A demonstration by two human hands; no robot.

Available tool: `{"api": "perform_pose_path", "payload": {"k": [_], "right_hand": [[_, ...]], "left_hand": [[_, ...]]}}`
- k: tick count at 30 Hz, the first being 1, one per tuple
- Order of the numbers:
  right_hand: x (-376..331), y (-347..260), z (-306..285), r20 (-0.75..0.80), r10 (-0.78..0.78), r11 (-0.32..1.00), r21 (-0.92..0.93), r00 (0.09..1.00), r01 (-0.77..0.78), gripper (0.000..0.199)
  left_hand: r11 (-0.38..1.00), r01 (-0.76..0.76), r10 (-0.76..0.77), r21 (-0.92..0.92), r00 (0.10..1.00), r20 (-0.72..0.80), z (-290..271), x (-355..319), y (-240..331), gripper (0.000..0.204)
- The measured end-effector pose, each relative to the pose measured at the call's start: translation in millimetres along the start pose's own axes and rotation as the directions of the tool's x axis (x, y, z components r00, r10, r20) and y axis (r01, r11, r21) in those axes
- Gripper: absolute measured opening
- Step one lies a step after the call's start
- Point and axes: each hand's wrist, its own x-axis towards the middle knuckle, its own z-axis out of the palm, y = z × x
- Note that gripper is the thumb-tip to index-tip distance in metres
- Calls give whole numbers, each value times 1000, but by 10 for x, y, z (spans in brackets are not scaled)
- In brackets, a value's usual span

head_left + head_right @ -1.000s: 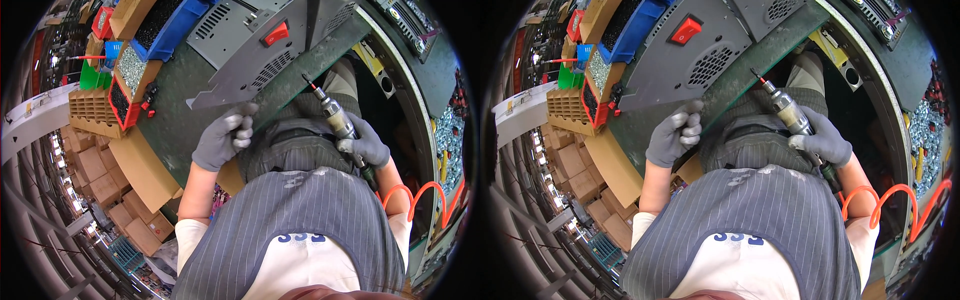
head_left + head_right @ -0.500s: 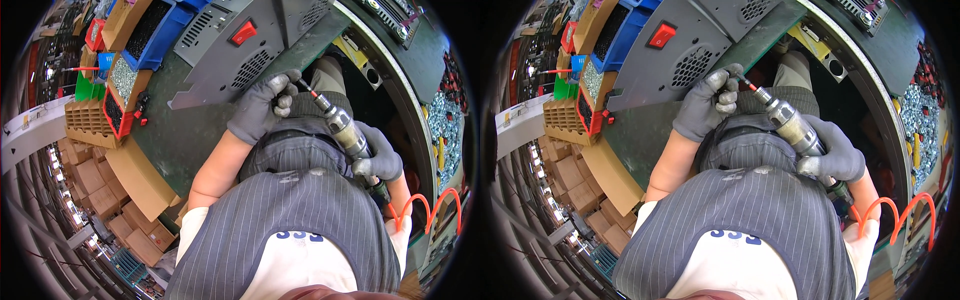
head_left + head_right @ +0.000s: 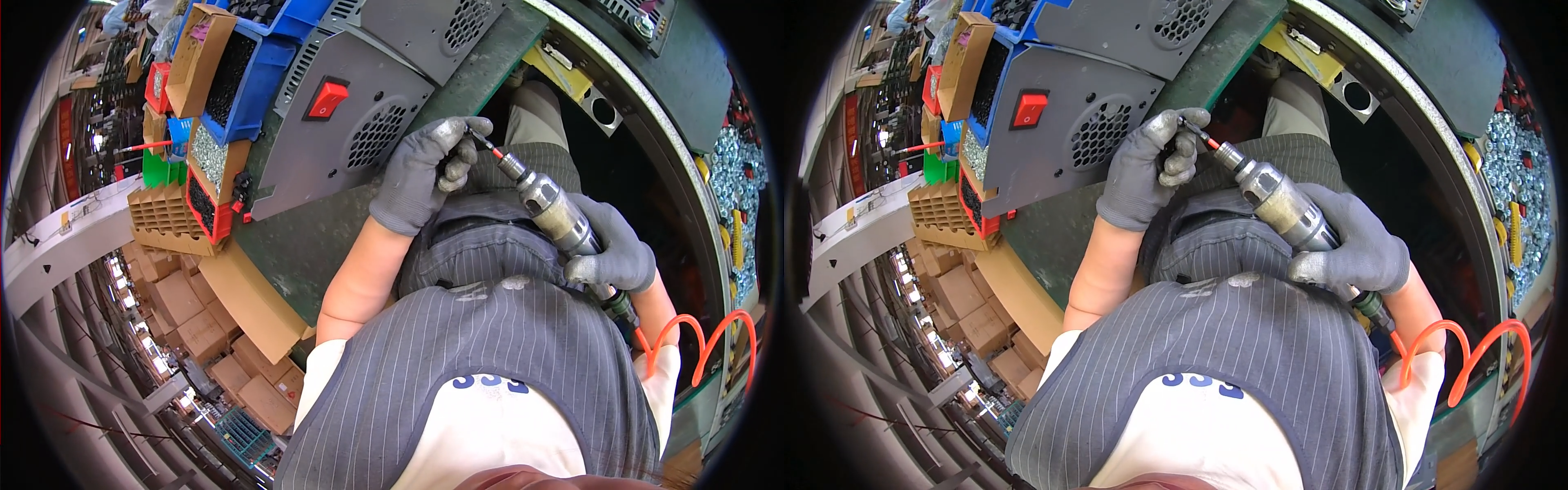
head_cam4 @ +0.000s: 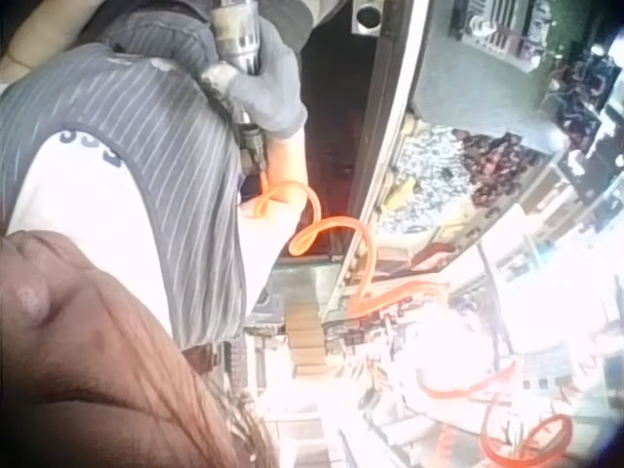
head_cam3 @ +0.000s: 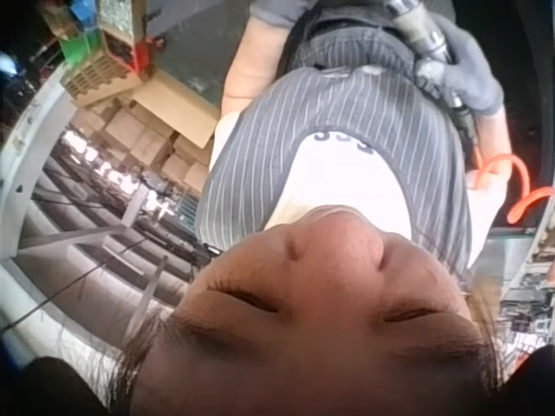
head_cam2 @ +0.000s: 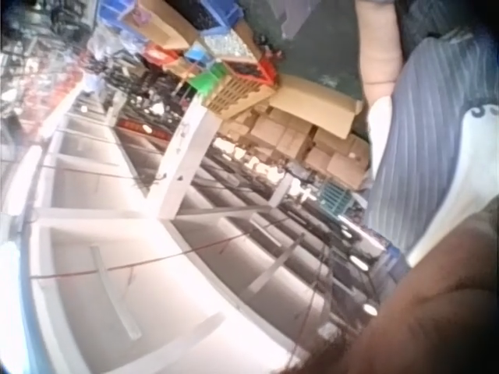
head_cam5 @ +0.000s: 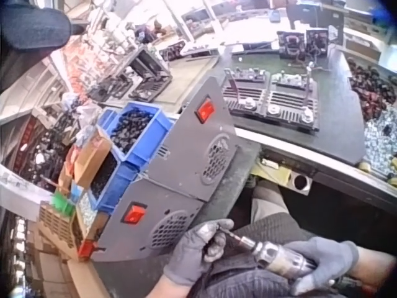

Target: Assembling and inspecting metal housings for electronic components, installing fans and screws.

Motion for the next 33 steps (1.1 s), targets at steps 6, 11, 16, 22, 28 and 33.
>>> {"api": "perform_pose_path", "payload": {"k": [6, 11, 16, 22, 28, 33], "right_hand": [[19, 7, -106, 30, 18, 992, -122, 999, -14, 71], [110, 30, -83, 81, 57, 998, 29, 995, -59, 82], [193, 77, -81, 86, 29, 993, 111, 996, -39, 80], [262, 110, -203, -128, -33, 993, 106, 991, 46, 86], [298, 61, -184, -182, 62, 997, 57, 981, -52, 89], [251, -5, -79, -216, 84, 996, 40, 973, -77, 90]], "left_hand": [[947, 12, 7, 321, 998, -58, -28, 32, 66, 34], [982, -22, 20, 186, 1000, 15, -84, 52, 72, 28], [953, -13, -12, 303, 997, 81, -203, -157, 14, 30], [220, 321, -293, 921, 922, -252, -631, -815, 739, 34], [220, 32, 386, 975, 915, -117, -843, -447, 1228, 31], [195, -329, 334, 924, 908, 253, -844, 439, 1110, 29]]}}
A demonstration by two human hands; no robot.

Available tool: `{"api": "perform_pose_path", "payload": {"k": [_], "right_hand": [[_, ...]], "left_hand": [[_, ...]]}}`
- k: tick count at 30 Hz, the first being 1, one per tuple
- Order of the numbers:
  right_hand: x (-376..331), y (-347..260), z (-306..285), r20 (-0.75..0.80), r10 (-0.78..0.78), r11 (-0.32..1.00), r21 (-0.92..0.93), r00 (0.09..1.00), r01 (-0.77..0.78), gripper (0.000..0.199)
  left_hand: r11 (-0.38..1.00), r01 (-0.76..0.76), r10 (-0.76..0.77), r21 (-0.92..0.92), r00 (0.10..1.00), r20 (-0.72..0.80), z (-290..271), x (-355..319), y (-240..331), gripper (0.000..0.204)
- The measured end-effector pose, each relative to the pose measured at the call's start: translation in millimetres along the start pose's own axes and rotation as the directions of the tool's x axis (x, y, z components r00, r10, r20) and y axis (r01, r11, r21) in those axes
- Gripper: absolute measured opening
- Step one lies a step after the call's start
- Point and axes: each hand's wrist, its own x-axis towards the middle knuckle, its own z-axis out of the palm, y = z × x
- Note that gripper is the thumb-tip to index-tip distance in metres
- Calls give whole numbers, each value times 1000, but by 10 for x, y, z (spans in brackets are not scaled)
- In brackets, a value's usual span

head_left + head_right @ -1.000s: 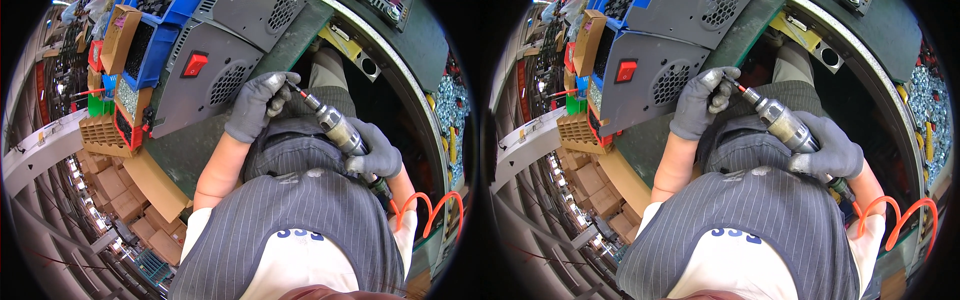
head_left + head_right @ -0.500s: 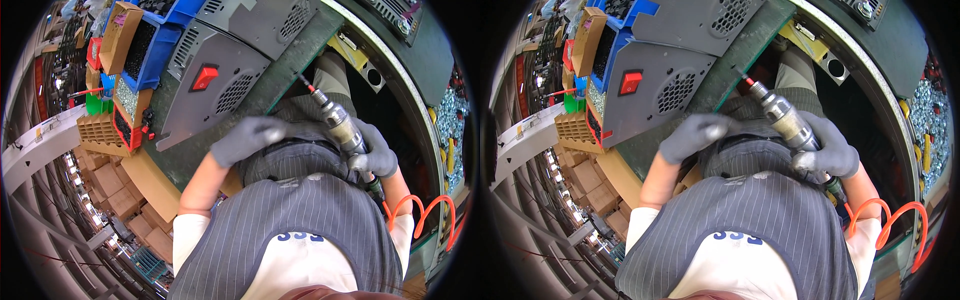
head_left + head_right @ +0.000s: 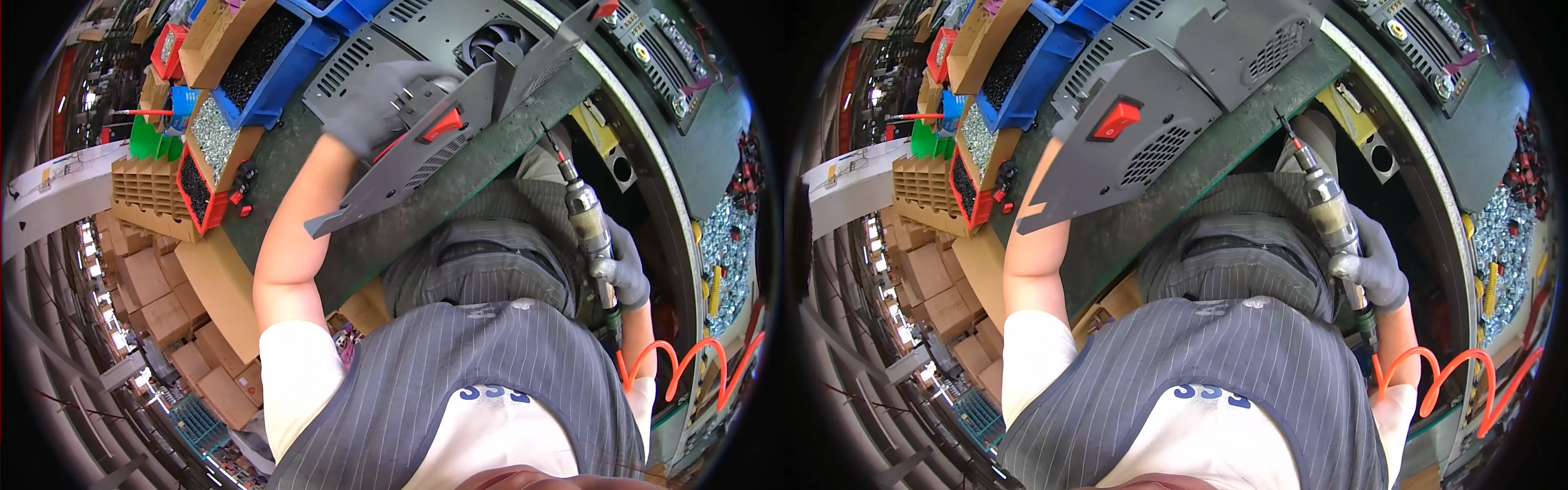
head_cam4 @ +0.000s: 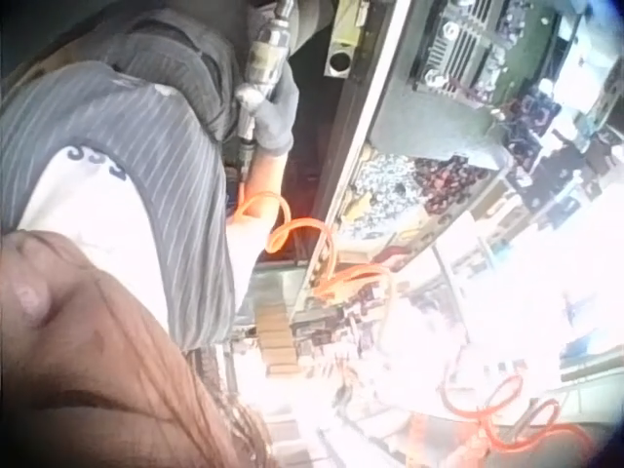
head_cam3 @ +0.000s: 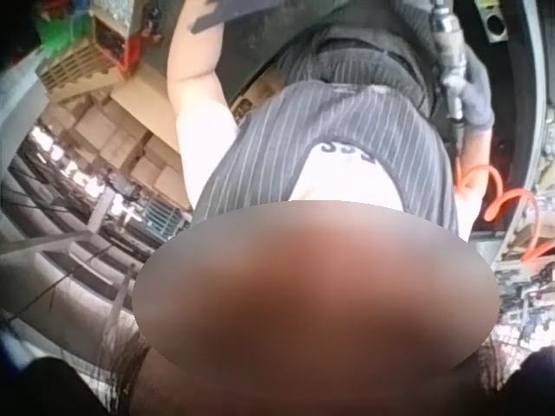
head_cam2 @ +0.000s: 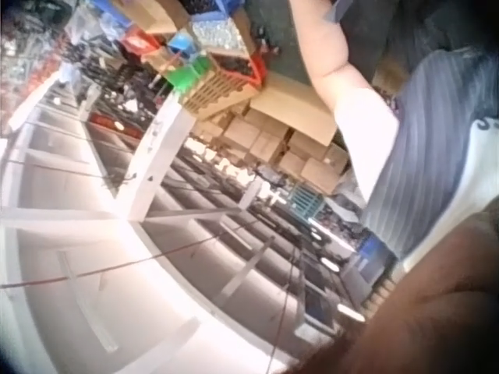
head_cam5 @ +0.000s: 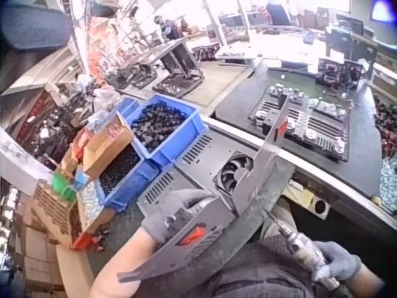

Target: Assembling and inspecting metal housings for electronic components, installing fans and screws.

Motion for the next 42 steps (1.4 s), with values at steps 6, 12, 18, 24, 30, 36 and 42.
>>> {"api": "perform_pose_path", "payload": {"k": [6, 12, 18, 24, 30, 36, 42], "right_hand": [[-119, -4, 52, -67, 10, 1000, 19, 998, -9, 89], [-155, -60, 50, -128, 16, 1000, 16, 992, -14, 82], [-145, -203, 62, -140, 37, 998, 52, 989, -30, 85], [-131, -235, 59, -192, -33, 999, 7, 981, 35, 96], [-200, -271, 35, -223, -44, 999, -6, 974, 44, 100], [-271, -300, 22, -212, 2, 999, 50, 977, 9, 94], [-288, -314, -35, -162, 23, 997, 72, 986, -12, 96]], "left_hand": [[964, -90, 56, 251, 988, 143, 204, 143, -88, 27], [996, 15, 2, -93, 985, 174, 170, -120, -194, 25], [999, 49, -48, -6, 993, 108, 7, -420, -33, 29], [924, 169, -107, 344, 975, -192, -135, -157, 182, 42], [788, 239, -250, 567, 966, -59, -83, 217, 288, 33], [739, 157, 102, 655, 935, -339, -256, 311, 426, 25], [922, -59, 120, 383, 983, -138, -170, -21, 568, 22]]}}
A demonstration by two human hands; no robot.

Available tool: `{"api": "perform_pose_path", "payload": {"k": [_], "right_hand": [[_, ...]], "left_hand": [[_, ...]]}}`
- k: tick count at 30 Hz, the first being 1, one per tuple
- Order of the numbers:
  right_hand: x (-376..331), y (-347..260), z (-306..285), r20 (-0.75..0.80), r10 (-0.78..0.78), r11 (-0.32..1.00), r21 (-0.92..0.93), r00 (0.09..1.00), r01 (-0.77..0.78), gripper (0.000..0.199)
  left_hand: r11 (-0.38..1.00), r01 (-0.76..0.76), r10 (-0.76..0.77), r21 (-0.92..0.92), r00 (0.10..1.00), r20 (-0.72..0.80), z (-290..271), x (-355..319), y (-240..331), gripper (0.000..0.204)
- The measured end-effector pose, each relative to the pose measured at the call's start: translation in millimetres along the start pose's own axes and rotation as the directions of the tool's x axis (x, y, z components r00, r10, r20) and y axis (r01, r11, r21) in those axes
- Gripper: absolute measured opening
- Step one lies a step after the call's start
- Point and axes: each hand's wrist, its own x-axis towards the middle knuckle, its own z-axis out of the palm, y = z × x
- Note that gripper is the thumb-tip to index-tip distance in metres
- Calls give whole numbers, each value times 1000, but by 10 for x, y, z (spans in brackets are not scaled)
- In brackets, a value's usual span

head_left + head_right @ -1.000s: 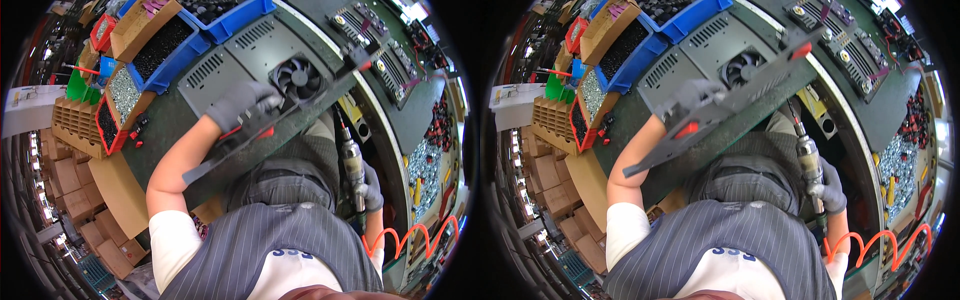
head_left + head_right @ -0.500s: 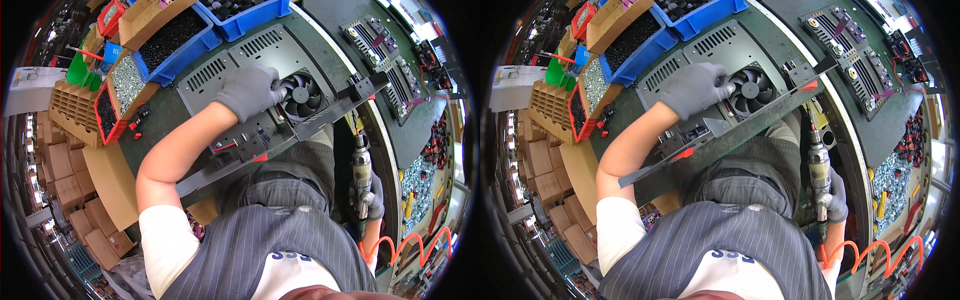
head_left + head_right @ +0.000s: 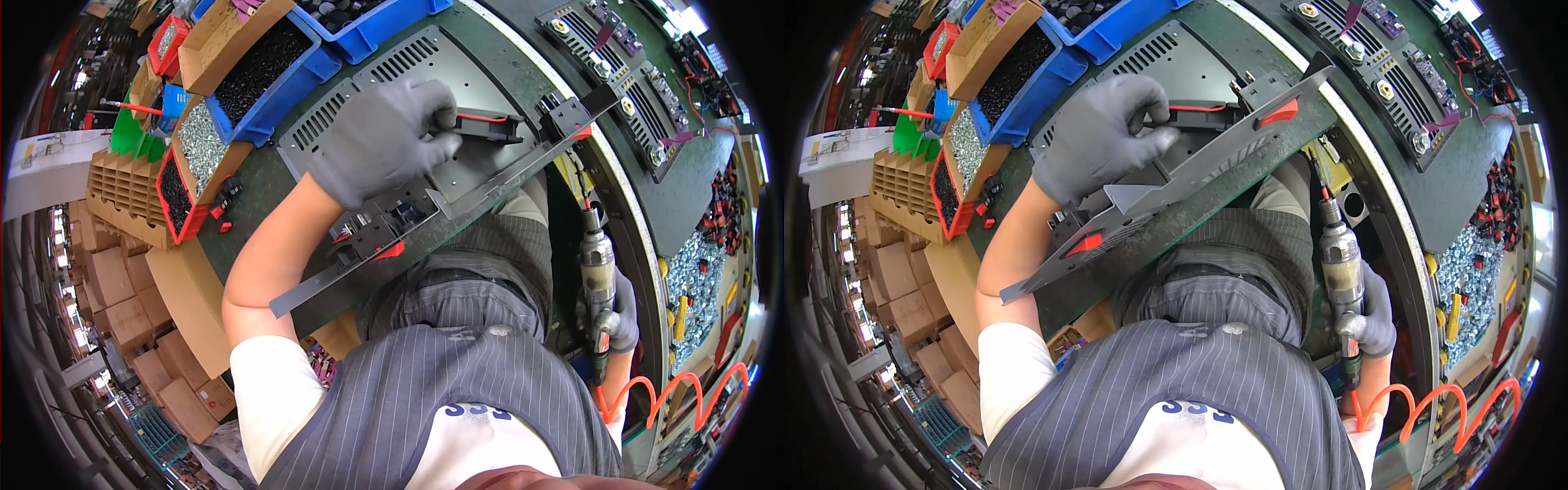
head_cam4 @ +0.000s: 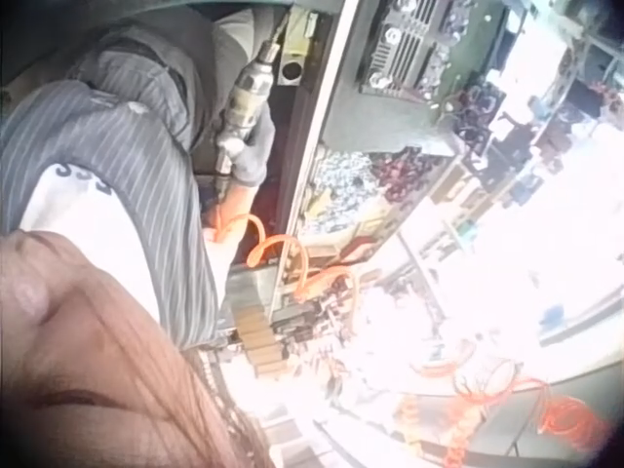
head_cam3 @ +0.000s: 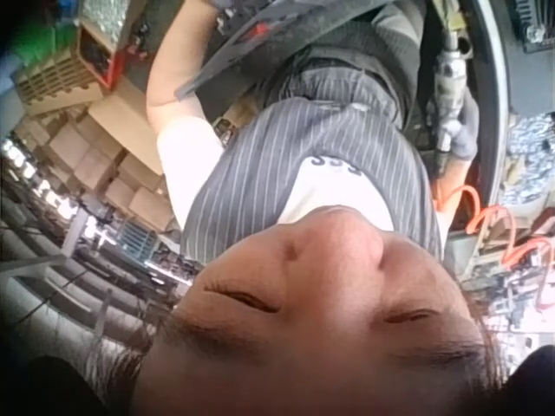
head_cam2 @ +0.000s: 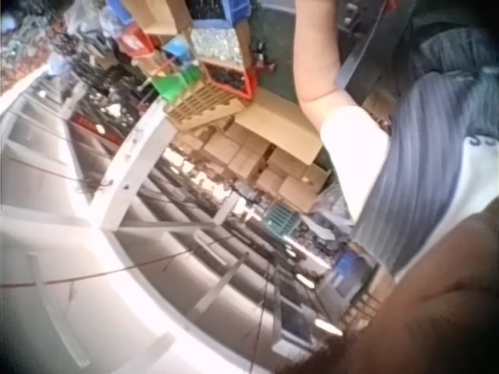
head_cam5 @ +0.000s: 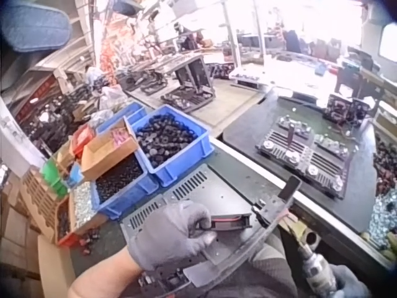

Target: Assembling and inspecting metal housings for electronic components, installing fans and screws.

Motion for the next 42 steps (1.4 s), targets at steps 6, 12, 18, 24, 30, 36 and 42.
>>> {"api": "perform_pose_path", "payload": {"k": [6, 12, 18, 24, 30, 36, 42], "right_hand": [[4, -48, 11, -23, 3, 1000, -12, 1000, -3, 99], [-11, -160, 5, 101, 43, 994, -104, 994, -33, 101], [68, -307, -10, 120, 47, 985, -170, 992, -26, 100], [140, -470, 21, 94, 73, 966, -254, 993, -47, 102], [191, -611, 81, 51, 123, 979, -168, 991, -113, 100], [164, -682, 100, 13, 167, 965, -207, 986, -161, 94], [110, -682, 139, -60, 215, 962, -160, 975, -222, 98]], "left_hand": [[960, 145, -159, -239, 987, -39, -59, -1, 25, 42], [979, -183, 178, 91, 982, 66, 55, 142, 51, 45], [957, 229, -159, -178, 928, 337, 38, 249, -42, 35], [751, 283, 30, -597, 888, 458, 180, 190, -66, 36], [638, 382, 14, -669, 862, 506, 327, 217, -96, 38], [525, 495, -22, -693, 821, 570, 277, 327, -80, 40], [599, 350, 80, -720, 869, 489, 245, 331, -80, 37]]}}
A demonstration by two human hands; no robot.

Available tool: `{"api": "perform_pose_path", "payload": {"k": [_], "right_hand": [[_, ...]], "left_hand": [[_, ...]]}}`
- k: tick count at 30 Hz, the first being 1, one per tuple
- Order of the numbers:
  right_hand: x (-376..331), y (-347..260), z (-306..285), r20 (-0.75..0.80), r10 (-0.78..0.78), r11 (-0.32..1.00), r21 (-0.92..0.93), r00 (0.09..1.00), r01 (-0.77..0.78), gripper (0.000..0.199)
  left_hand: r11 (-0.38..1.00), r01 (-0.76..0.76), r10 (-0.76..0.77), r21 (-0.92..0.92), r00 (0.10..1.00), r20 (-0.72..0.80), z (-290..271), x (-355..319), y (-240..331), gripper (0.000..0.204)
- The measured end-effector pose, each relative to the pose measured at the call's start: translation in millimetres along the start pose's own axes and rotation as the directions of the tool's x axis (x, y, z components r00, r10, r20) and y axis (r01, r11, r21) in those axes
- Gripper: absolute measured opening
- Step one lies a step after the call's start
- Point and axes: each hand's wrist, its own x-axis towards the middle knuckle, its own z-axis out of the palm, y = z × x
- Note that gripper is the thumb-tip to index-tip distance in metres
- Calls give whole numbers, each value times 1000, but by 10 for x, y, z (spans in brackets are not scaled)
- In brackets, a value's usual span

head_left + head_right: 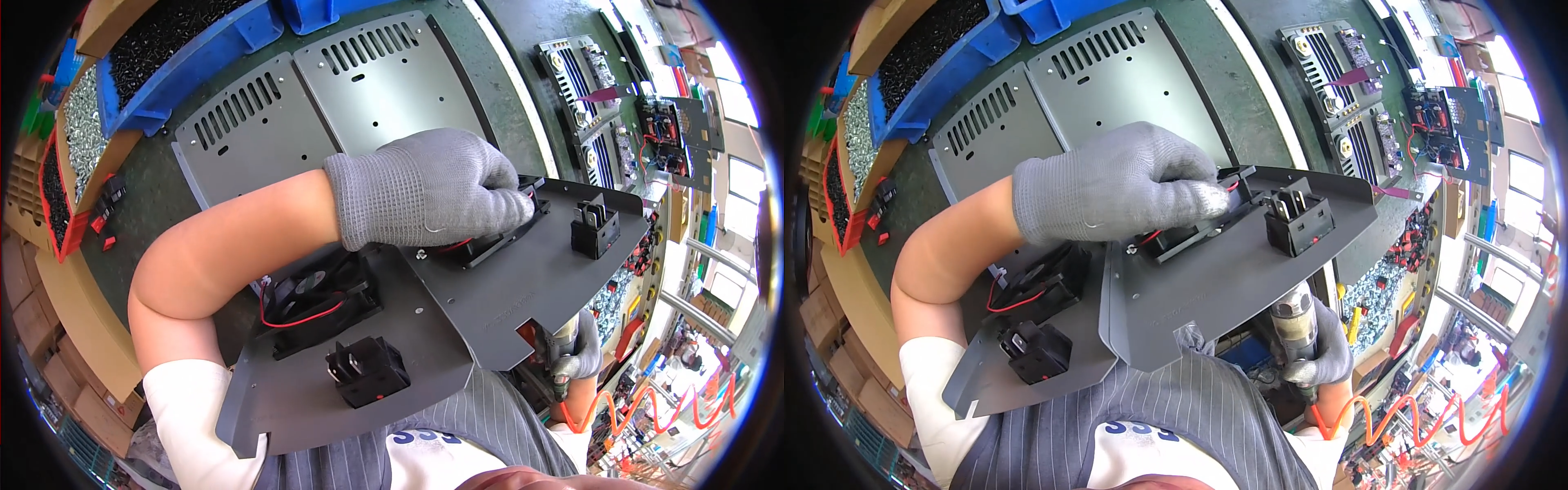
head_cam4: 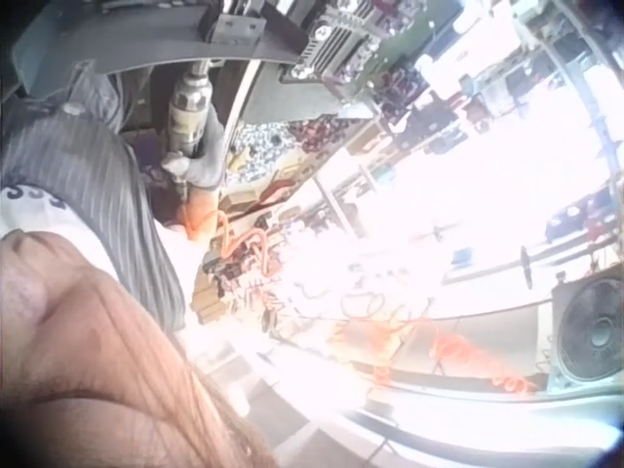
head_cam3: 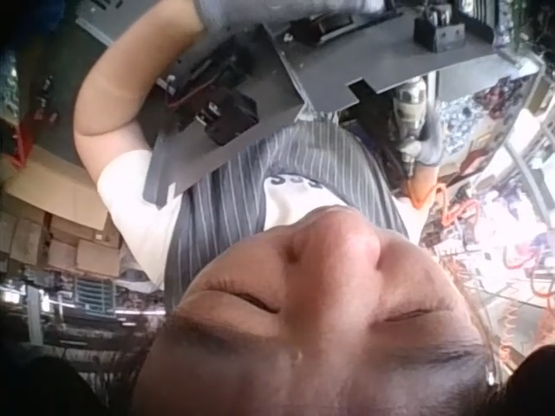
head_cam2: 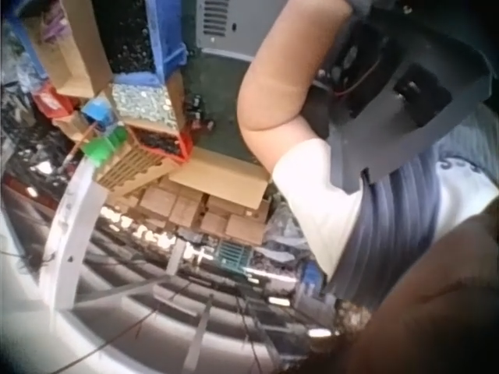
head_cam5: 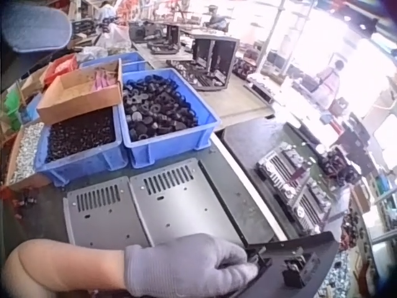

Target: Assembling and inspecting metal housings for electronic components, installing fans and screws.

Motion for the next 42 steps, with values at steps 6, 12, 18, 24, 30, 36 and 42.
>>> {"api": "perform_pose_path", "payload": {"k": [6, 12, 18, 24, 30, 36, 42], "right_hand": [[21, -5, 10, -29, -33, 997, 63, 999, 35, 96], [93, -88, -77, 95, -84, 992, -85, 992, 92, 93], [54, -36, -151, 128, -115, 956, -254, 985, 144, 91], [168, 353, -108, 243, -202, 969, -92, 949, 230, 86], [485, 862, 140, 298, -267, 964, 102, 917, 247, 75], [559, 967, 180, 339, -254, 967, 57, 906, 250, 83], [587, 1022, 181, 320, -317, 947, 160, 893, 278, 71]], "left_hand": [[992, -75, 73, 97, 997, 23, 20, 19, -20, 38], [997, -31, 31, 67, 1000, -1, 89, 16, 40, 38], [862, 69, -44, 503, 997, -62, 76, -57, 381, 31], [-10, 46, 283, 999, 958, -41, 126, -3, 690, 19], [441, 183, -121, 879, 982, -144, -191, 85, 1082, 27], [753, 331, -256, 568, 943, -211, -180, 536, 1328, 37], [457, -63, 257, 887, 964, -63, 303, 85, 1526, 37]]}}
